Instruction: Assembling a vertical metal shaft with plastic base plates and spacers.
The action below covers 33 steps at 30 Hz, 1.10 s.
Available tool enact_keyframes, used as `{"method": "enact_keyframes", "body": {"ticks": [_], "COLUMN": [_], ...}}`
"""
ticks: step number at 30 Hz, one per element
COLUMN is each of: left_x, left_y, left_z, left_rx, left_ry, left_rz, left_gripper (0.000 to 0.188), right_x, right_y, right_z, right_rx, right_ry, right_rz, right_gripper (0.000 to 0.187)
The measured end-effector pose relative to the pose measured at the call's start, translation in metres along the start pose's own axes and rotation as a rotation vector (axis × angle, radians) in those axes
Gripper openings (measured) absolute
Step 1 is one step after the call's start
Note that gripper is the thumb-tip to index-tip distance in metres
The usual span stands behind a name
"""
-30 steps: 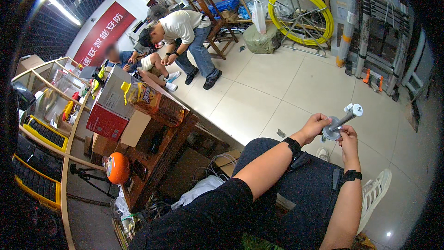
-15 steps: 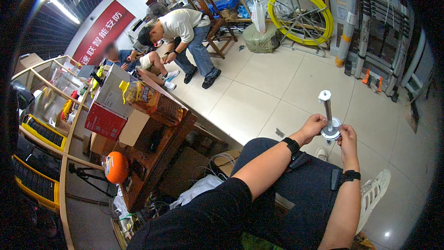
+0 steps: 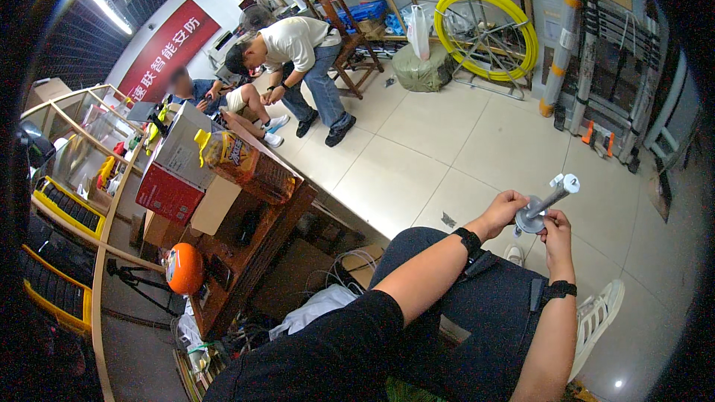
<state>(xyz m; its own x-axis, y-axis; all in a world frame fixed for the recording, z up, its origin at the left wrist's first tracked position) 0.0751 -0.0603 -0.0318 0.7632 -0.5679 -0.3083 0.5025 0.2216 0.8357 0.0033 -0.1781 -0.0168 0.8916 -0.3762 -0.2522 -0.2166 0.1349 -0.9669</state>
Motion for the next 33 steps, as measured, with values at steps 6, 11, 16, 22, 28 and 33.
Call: {"method": "enact_keyframes", "body": {"ticks": [6, 11, 16, 22, 28, 33], "left_x": [0.0, 0.0022, 0.0033, 0.0047, 0.0046, 0.0045], "left_y": [-0.0021, -0.0048, -0.0044, -0.0061, -0.0055, -0.0045], "left_z": [0.0001, -0.0016, -0.0042, -0.0036, -0.0045, -0.0014], "left_rx": [-0.06, -0.034, -0.005, 0.026, -0.014, 0.001], "left_ry": [0.0, -0.006, 0.015, -0.003, 0.002, -0.013], "left_rz": [-0.02, -0.019, 0.015, 0.001, 0.004, -0.006], "left_gripper": [0.016, 0.015, 0.015, 0.016, 0.015, 0.015], "right_x": [-0.0019, -0.003, -0.005, -0.0021, -0.0033, -0.001], "right_y": [-0.0016, -0.0057, -0.0074, -0.004, -0.005, -0.0024], "right_z": [0.0027, 0.0015, 0.0046, 0.0033, 0.005, 0.002], "right_rx": [0.001, -0.01, 0.022, 0.046, 0.03, 0.016], "right_ry": [-0.035, -0.011, -0.016, -0.031, -0.026, -0.028], "right_rz": [0.015, 0.006, 0.031, 0.021, 0.02, -0.003], "right_gripper": [0.011, 0.008, 0.009, 0.008, 0.008, 0.007]}}
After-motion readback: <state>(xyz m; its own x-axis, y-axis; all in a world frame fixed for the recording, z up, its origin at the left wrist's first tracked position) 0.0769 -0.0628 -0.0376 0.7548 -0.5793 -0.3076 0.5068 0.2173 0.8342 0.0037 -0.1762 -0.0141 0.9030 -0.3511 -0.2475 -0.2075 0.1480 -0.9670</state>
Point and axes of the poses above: each hand's wrist, its own x-axis towards the middle knuckle, its own z-axis out of the palm, y = z × x, the point moved 10 cm from there along x, towards the middle knuckle, and after that the axes turned 8 degrees about -x, right-handed, at the moved point
